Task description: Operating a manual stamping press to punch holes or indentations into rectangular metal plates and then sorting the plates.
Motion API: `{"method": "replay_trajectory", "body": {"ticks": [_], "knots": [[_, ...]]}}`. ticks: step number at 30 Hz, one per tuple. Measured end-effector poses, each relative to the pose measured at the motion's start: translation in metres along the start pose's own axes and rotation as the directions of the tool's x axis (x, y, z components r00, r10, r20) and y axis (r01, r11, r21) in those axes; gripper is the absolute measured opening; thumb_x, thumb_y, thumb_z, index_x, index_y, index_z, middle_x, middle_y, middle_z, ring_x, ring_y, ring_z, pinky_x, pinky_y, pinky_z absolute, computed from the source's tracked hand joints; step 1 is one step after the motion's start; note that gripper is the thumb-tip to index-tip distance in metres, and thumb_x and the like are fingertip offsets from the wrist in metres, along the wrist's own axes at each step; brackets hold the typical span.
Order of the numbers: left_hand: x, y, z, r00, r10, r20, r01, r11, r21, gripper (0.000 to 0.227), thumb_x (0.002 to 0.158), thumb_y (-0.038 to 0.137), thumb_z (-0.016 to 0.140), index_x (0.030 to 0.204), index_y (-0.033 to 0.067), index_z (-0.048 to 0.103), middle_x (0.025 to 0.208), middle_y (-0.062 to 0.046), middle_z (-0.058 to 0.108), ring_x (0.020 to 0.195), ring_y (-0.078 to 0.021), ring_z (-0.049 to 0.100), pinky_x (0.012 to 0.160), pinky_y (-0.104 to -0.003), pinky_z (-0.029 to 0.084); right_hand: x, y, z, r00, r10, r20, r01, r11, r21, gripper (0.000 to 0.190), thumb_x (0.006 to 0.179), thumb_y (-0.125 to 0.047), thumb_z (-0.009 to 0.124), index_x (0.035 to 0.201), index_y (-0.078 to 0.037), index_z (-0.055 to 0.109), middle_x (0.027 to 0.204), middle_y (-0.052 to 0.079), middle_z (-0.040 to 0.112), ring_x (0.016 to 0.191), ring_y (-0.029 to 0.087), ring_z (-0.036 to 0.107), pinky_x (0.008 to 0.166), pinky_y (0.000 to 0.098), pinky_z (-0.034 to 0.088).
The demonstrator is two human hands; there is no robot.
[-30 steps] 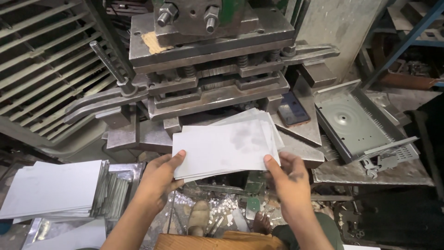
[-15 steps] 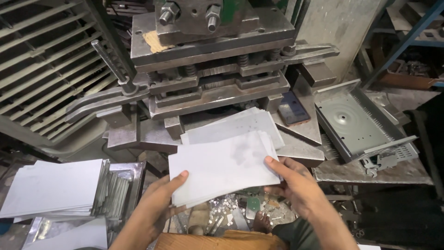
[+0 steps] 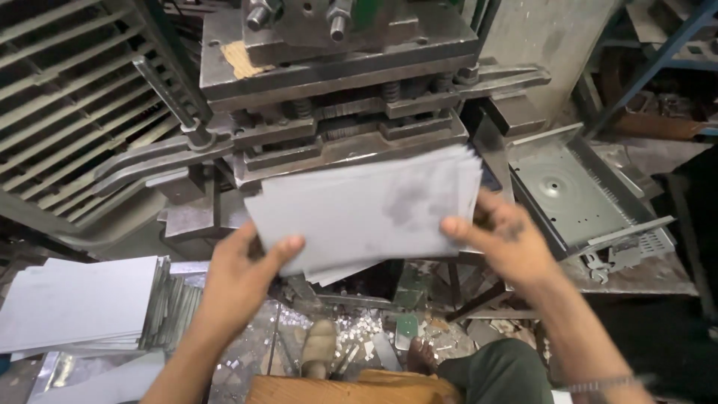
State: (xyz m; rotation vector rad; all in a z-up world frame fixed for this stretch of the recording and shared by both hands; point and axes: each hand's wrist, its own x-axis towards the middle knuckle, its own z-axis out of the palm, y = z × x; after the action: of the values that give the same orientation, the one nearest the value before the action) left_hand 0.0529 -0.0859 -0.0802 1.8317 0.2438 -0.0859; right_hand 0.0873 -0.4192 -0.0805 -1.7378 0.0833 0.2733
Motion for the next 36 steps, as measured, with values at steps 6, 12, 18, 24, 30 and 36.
{"method": "replay_trajectory", "body": {"ticks": [6,12,18,24,30,36], "knots": [[0.035,-0.01,0.012,0.952,0.299,-0.063,-0.279,0.935,0.217,0.03,0.083,0.025,0.083,0.105,0.0054,0.076,0.084,-0.002,0.076,0.069,-0.0086,0.061,0.063,-0.025,0.052,0.041,0.016,-0.016,0.967,-0.254,-0.009,0.247,0.949,-0.194,0.053,0.079,-0.032,0.08,0.128,-0.013,0.069,0.117,0.005,0.077,0.112,0.018,0.07,0.101,0.0401,0.053],[0.038,-0.028,0.023,0.956,0.287,-0.057,-0.286,0.958,0.029,0.035,0.09,0.016,0.08,0.12,0.0014,0.07,0.082,-0.003,0.068,0.067,-0.0096,0.05,0.058,-0.026,0.043,0.051,0.048,-0.015,0.937,-0.348,0.019,0.347,0.927,-0.142,0.049,0.083,-0.024,0.079,0.128,-0.008,0.068,0.122,0.007,0.074,0.117,0.018,0.065,0.103,0.0374,0.051],[0.029,-0.01,0.04,0.916,0.4,0.04,-0.375,0.885,-0.277,0.064,0.093,0.015,0.07,0.151,0.0054,0.043,0.121,-0.008,0.067,0.11,-0.0136,0.064,0.096,-0.028,0.054,0.034,0.029,0.004,0.844,-0.535,0.04,0.536,0.843,-0.046,0.067,0.089,-0.018,0.074,0.148,-0.002,0.045,0.151,0.013,0.052,0.139,0.024,0.05,0.116,0.0387,0.04],[0.023,-0.016,0.067,0.844,0.533,-0.057,-0.523,0.796,-0.305,0.086,0.098,0.016,0.068,0.161,0.005,0.011,0.137,-0.015,0.056,0.125,-0.0208,0.058,0.108,-0.033,0.047,0.032,0.042,0.026,0.751,-0.659,-0.035,0.659,0.752,0.007,0.084,0.092,-0.009,0.07,0.162,0.0,0.024,0.168,0.018,0.031,0.154,0.027,0.034,0.127,0.04,0.027],[0.023,-0.015,0.056,0.92,0.38,-0.098,-0.392,0.895,-0.212,0.069,0.091,0.008,0.072,0.15,0.0019,0.038,0.119,-0.016,0.071,0.104,-0.0162,0.07,0.093,-0.03,0.06,0.032,0.047,0.026,0.769,-0.634,-0.088,0.639,0.767,0.058,0.075,0.092,0.0,0.069,0.158,0.001,0.031,0.165,0.018,0.038,0.149,0.024,0.041,0.124,0.038,0.033],[0.032,-0.025,0.048,0.918,0.385,-0.093,-0.395,0.878,-0.272,0.045,0.088,-0.001,0.074,0.13,-0.0064,0.056,0.135,-0.008,0.069,0.104,-0.0105,0.07,0.092,-0.026,0.062,0.035,0.056,0.019,0.847,-0.523,-0.092,0.531,0.837,0.133,0.068,0.092,-0.002,0.072,0.152,0.003,0.041,0.156,0.018,0.053,0.137,0.021,0.054,0.114,0.0362,0.045]]}}
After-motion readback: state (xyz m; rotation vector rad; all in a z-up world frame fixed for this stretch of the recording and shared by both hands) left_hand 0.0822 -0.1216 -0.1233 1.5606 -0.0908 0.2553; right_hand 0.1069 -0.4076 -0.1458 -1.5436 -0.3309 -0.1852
